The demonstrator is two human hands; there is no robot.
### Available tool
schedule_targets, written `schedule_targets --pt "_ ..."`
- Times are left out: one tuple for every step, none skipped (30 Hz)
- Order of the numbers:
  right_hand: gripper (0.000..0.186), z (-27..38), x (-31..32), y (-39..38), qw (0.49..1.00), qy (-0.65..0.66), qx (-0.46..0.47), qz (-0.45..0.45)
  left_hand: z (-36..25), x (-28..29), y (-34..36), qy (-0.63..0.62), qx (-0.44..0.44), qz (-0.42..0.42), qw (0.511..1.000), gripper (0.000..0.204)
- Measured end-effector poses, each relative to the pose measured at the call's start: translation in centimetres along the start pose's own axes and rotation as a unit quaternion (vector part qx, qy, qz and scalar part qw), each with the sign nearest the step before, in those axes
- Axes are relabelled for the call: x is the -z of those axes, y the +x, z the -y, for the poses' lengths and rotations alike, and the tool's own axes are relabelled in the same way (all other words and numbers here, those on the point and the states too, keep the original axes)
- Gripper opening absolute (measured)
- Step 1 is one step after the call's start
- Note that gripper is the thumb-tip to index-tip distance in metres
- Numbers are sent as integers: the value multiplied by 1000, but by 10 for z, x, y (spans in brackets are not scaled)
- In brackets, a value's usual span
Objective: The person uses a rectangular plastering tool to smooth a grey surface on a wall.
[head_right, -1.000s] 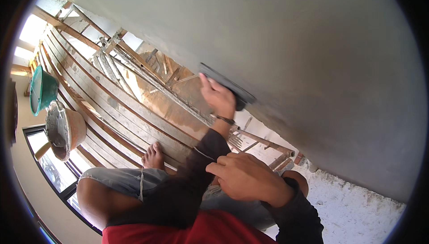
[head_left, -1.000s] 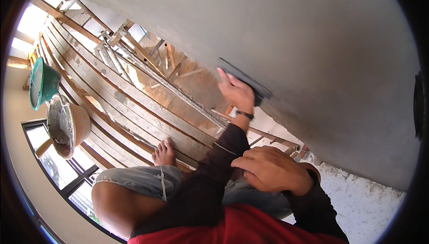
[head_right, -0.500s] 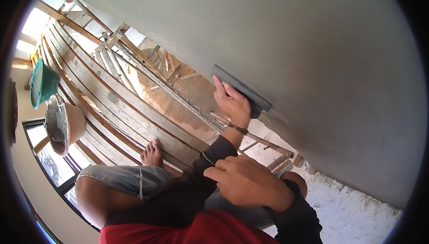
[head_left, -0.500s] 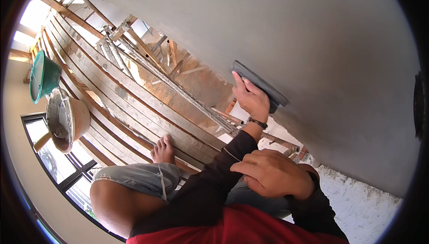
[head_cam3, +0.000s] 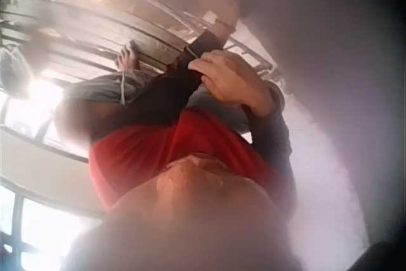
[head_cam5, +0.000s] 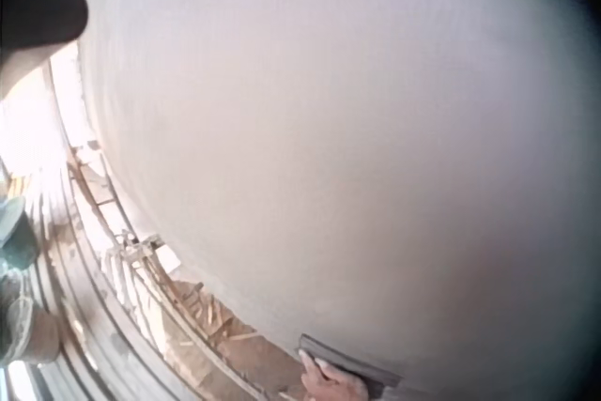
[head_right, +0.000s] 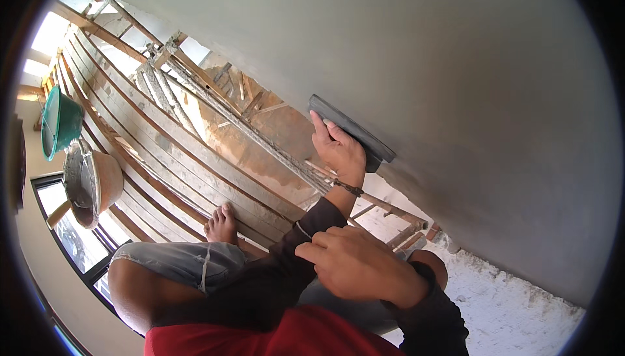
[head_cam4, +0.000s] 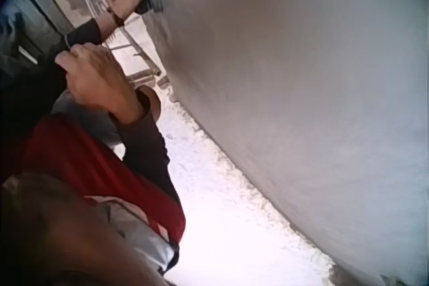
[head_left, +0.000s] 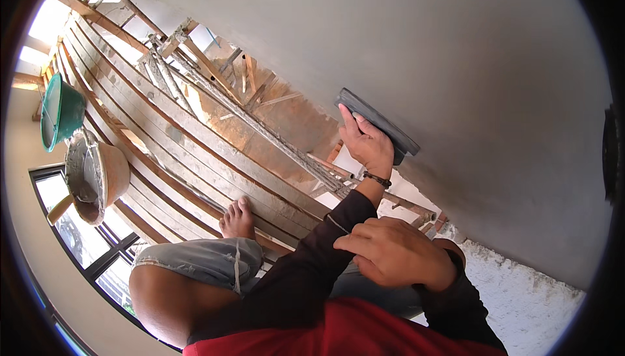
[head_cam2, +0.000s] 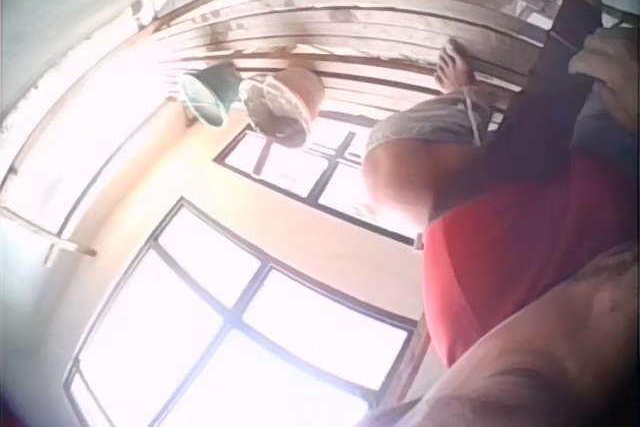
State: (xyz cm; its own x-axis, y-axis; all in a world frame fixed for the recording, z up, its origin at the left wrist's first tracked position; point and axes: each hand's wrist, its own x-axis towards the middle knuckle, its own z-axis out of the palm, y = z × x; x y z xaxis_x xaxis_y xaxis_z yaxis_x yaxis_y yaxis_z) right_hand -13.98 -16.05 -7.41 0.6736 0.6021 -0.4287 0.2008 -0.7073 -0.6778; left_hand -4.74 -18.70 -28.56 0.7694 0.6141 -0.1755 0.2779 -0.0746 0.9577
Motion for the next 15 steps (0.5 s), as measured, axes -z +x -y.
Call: schedule_targets --pt "22 -2 0 2 1000 6 1 -9 7 -2 13 10 -24 -22 999 53" --pt "23 -4 3 0 1000 9 -3 -23 11 -8 26 15 -49 -39 998 53" --pt "23 -5 5 -3 999 13 -5 -40 18 -8 59 15 -40 -52 998 51" --pt "23 -4 6 -4 999 11 -13 -43 29 -3 112 17 -35 -69 997 49" --pt "24 -2 6 -5 999 8 -13 -41 48 5 172 -60 -24 -70 995 47" --pt "24 -4 7 -10 999 4 -25 -45 49 16 218 -35 -1 -51 998 48" --pt "27 -5 6 -16 999 6 -25 -39 48 24 240 -8 21 -29 999 49" --pt "30 -6 4 -18 999 8 -22 -32 49 22 239 -14 18 -31 999 49" --pt "33 -6 3 -20 1000 10 -17 -24 51 22 236 -20 13 -36 999 49" --pt "32 -6 0 -18 1000 3 -11 -19 53 23 231 -26 8 -42 999 49" --pt "32 -6 -4 -16 1000 -4 -14 -13 47 18 194 -25 -39 -41 998 48" --pt "31 -4 -7 -13 1000 -11 -17 -5 44 8 149 -51 -95 -65 992 49" --pt "27 -2 -7 -10 1000 -11 -24 -8 26 2 83 11 -50 -43 998 51" --pt "22 3 -6 -2 1000 -12 -19 -6 27 -7 32 1 -88 -55 995 54" --pt "17 3 -4 1 1000 -11 -18 -5 19 -4 -7 9 -26 19 999 56"
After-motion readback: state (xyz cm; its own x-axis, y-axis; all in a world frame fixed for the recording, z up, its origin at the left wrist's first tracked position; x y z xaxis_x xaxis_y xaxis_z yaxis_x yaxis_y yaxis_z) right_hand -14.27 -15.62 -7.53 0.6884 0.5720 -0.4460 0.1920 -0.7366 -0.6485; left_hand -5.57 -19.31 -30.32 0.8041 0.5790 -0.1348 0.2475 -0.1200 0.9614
